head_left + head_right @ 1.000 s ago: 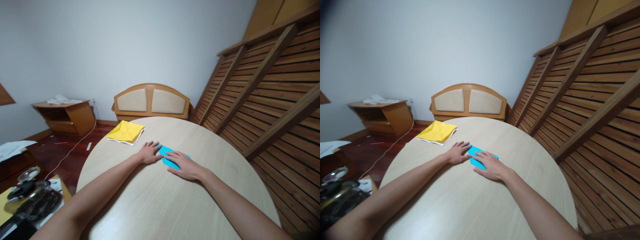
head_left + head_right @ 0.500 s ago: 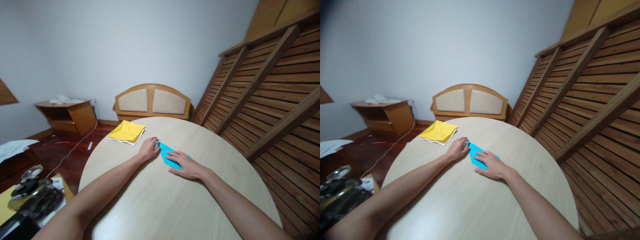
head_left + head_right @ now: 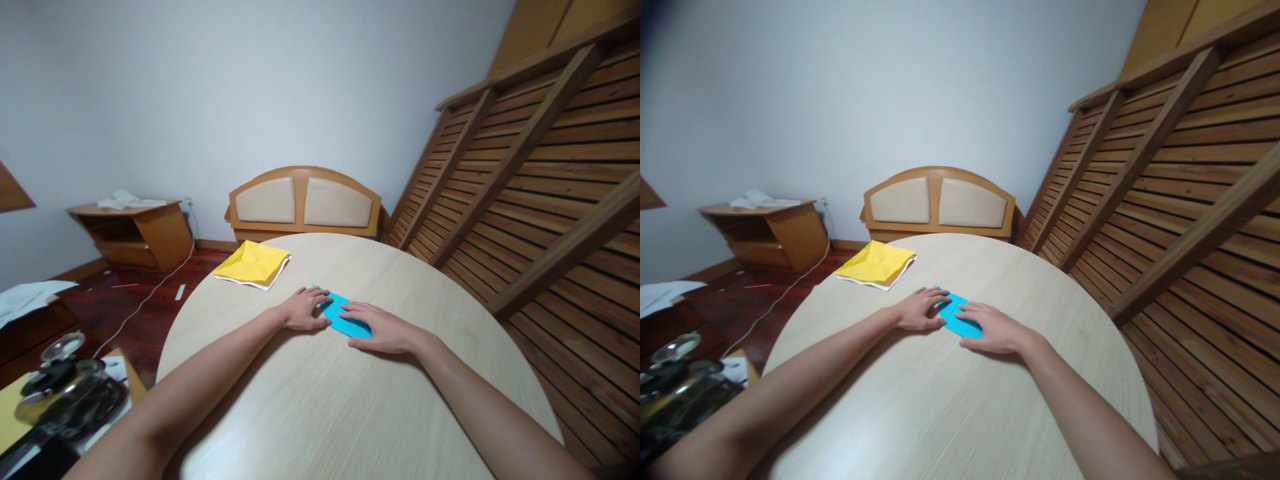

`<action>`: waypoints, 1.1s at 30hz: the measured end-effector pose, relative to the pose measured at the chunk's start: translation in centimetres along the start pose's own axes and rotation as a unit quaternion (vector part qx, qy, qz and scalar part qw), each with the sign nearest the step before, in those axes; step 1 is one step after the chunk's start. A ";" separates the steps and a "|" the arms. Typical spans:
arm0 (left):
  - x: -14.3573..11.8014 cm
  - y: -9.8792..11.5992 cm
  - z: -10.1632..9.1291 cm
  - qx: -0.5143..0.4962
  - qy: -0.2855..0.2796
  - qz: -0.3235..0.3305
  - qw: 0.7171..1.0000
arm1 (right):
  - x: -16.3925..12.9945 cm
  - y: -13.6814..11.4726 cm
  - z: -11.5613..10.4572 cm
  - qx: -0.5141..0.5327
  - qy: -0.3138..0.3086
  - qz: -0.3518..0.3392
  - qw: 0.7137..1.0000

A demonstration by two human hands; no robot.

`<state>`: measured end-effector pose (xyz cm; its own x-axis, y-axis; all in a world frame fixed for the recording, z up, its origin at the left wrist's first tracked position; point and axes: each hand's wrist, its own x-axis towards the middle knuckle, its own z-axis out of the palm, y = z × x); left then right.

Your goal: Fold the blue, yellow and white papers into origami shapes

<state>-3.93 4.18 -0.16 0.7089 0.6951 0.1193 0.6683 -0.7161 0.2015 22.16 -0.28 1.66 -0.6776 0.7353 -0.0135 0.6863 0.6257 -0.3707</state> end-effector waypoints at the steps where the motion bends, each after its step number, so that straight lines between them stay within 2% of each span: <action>1: 0.0 0.0 -0.1 -0.002 -0.004 -0.003 1.000 | -0.2 0.2 -0.3 0.005 -0.007 0.008 1.000; 8: -0.2 0.6 -0.4 -0.008 -0.021 -0.020 1.000 | -1.3 1.2 -1.4 0.018 -0.036 0.060 0.997; 16: -0.2 0.4 -0.3 -0.005 -0.020 -0.011 1.000 | -1.5 1.5 -1.4 0.033 -0.043 0.063 0.997; 22: -0.3 0.7 -0.4 -0.003 -0.023 -0.018 1.000 | -1.6 1.6 -1.3 0.029 -0.014 0.056 0.998; 28: -0.3 0.6 -0.2 -0.002 -0.016 -0.019 1.000 | -1.4 1.8 -1.5 0.020 -0.038 0.049 0.998; 33: -0.5 0.4 0.0 -0.008 -0.019 -0.017 1.000 | -1.5 1.9 -2.0 0.011 -0.018 0.053 0.998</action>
<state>-3.95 3.55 -0.14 0.6943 0.7157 0.0761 0.6882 -0.6911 0.2211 24.97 0.34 2.85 -0.6116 0.7864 -0.0873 0.7488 0.5396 -0.3849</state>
